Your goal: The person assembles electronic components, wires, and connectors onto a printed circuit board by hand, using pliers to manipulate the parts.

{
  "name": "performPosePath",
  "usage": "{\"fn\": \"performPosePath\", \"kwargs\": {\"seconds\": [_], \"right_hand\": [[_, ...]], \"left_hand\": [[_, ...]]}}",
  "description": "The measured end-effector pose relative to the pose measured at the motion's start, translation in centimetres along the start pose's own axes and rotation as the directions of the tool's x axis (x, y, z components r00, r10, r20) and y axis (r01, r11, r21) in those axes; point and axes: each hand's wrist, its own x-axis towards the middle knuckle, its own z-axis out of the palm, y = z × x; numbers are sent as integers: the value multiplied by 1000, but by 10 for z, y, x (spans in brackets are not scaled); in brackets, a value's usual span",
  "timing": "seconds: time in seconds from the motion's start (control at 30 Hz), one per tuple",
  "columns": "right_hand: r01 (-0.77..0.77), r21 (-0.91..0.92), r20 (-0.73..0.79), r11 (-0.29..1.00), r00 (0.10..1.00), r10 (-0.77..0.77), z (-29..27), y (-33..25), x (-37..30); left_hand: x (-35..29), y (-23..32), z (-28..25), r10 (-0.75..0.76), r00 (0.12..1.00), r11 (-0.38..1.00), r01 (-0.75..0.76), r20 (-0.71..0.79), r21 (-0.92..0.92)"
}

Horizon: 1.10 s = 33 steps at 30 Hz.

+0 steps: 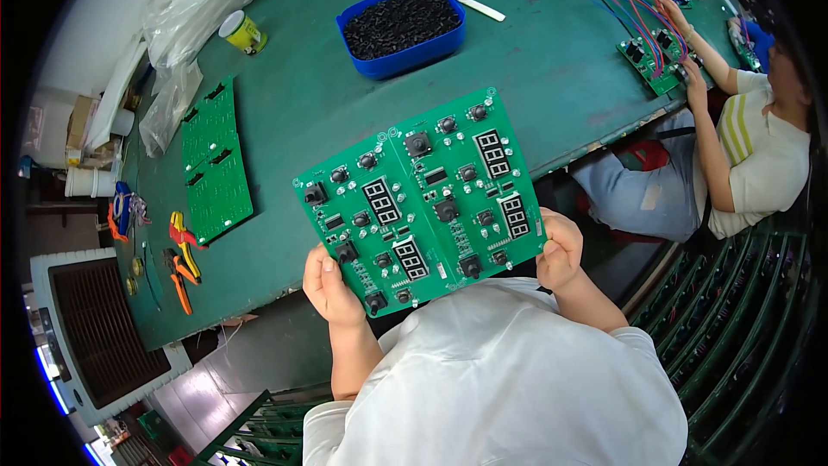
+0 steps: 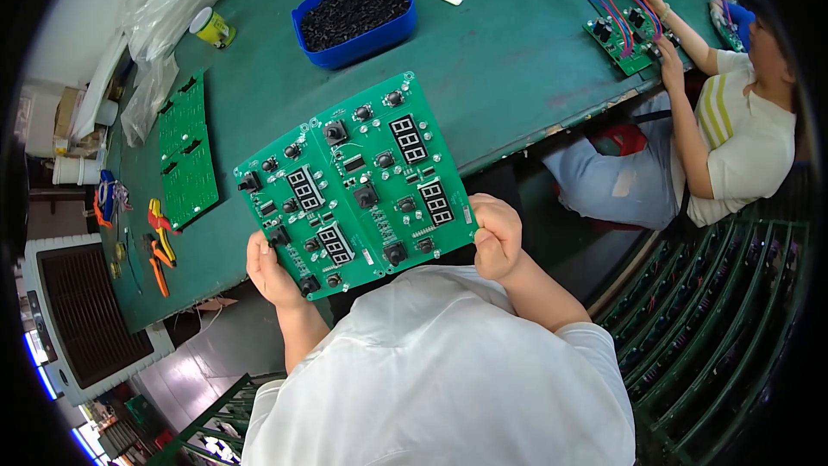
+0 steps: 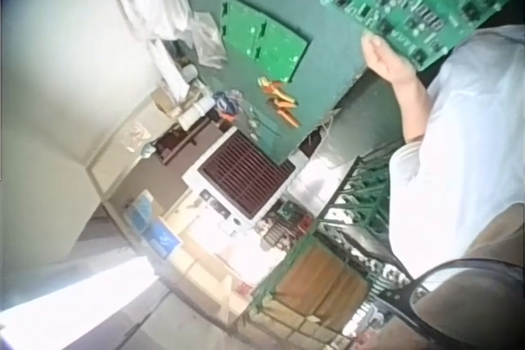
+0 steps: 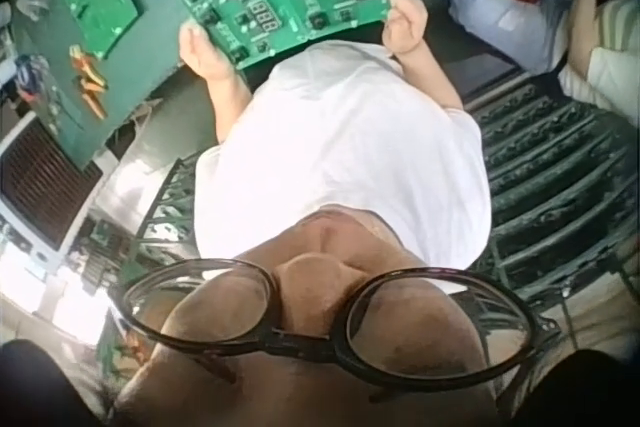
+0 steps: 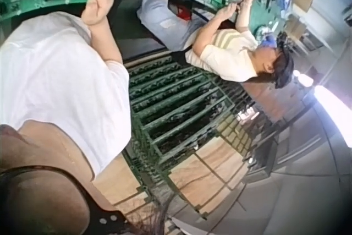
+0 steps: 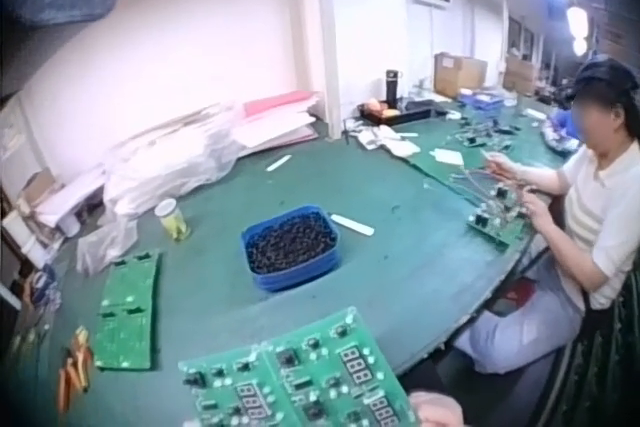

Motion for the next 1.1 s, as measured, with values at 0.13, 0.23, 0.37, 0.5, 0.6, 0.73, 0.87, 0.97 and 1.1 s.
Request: {"fn": "performPosePath", "kwargs": {"seconds": [0.13, 0.23, 0.37, 0.5, 0.6, 0.73, 0.87, 0.97, 1.1], "right_hand": [[-39, -13, 22, 999, 999, 39, -1, 2, -4], [-49, 7, 20, 999, 999, 49, -1, 2, -5], [-34, 17, 45, 999, 998, 33, -2, 5, -6], [-70, 19, 64, 997, 996, 69, 0, 0, -3], [-76, 17, 67, 997, 995, 75, 0, -3, -1], [-75, 16, 77, 997, 994, 73, -1, -3, -1], [-68, 32, 73, 997, 995, 65, -2, -3, -1], [-59, 37, 75, 998, 996, 56, -2, -3, 1], [-57, 40, 92, 998, 994, 53, -3, -3, 2]], "left_hand": [[-2, 3, 0, 27, 999, 999, -26, 17, -35], [-3, 4, -1, 28, 999, 999, -28, 20, -24], [-4, 3, -2, 17, 1000, 1000, -17, 7, 0], [-5, 2, -5, -12, 1000, 999, 13, 7, -41], [-6, 0, -6, -16, 1000, 998, 17, 9, -56], [-6, -3, -7, -21, 1000, 999, 21, 4, -34], [-6, -3, -6, -40, 999, 997, 41, 17, -62], [-5, -6, -6, -44, 999, 997, 45, 15, -64], [-3, -7, -1, -54, 998, 998, 53, -25, -25]]}}
